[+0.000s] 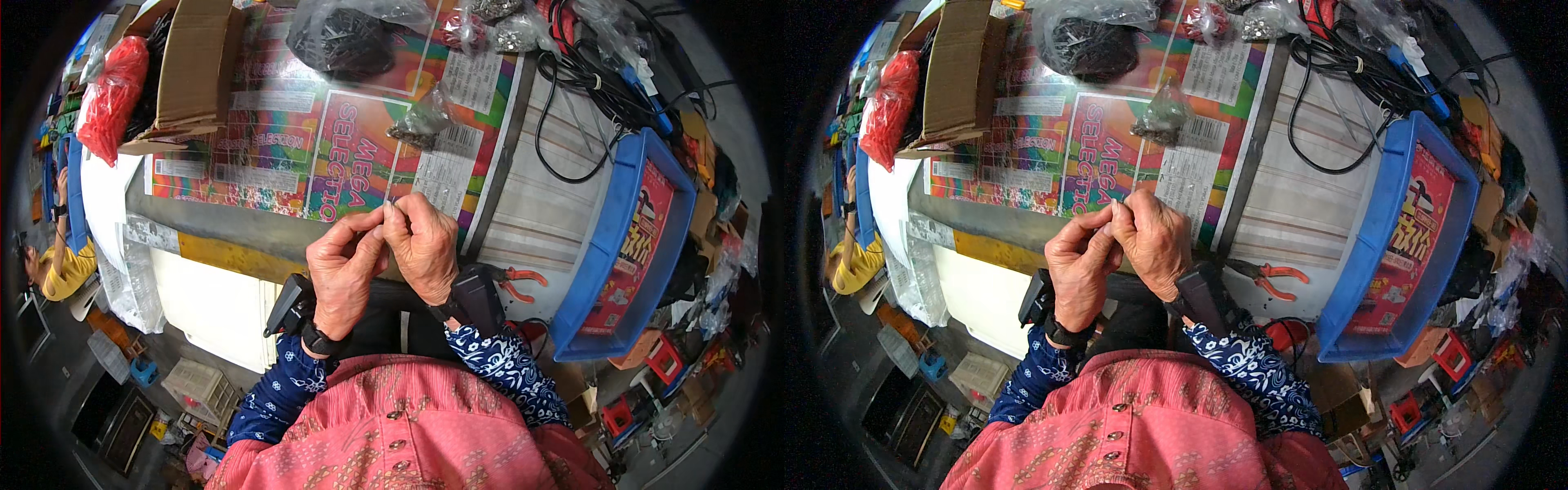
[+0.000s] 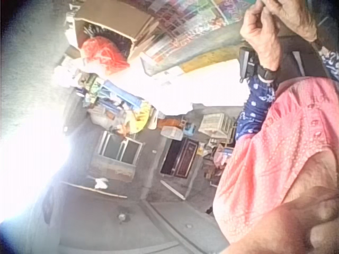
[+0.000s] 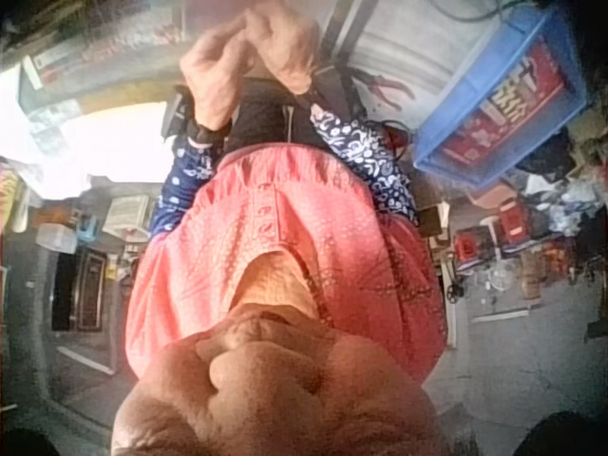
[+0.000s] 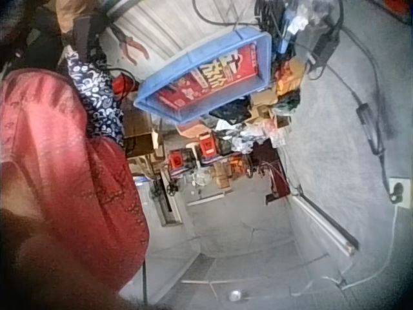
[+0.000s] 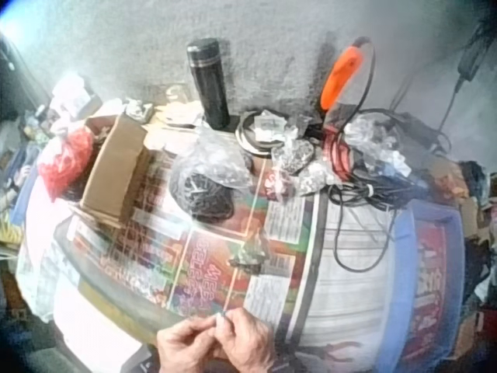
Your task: The person opens a plastic bag of small metal connectors and uses pliers to crimp them onto the ends of short black wires. The person repeats this process for several wires, placing the finished pieces on the table.
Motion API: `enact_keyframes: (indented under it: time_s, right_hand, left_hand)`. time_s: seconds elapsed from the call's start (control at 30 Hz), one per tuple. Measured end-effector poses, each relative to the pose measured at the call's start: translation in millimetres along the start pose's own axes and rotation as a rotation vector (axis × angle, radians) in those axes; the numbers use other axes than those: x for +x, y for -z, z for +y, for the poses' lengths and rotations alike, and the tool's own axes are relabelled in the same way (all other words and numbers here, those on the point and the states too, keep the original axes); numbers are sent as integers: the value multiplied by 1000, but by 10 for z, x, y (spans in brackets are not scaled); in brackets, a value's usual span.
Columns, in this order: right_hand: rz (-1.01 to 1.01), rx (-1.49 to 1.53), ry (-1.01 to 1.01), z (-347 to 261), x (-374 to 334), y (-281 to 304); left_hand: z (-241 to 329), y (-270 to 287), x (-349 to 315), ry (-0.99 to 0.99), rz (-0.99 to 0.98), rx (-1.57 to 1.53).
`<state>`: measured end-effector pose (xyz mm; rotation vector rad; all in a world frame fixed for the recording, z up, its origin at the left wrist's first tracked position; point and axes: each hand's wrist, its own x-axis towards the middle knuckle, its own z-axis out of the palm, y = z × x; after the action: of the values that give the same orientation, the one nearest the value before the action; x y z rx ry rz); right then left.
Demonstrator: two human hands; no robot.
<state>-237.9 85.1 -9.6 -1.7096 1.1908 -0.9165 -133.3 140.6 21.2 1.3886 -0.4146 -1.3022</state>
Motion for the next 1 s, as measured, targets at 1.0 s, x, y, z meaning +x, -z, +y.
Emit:
enact_keyframes:
  time_s: [1.0]
  right_hand:
    - [-97, -868, 170, 388, 199, -12]
  left_hand:
    - [-291, 314, 458, -834, 6, 1332]
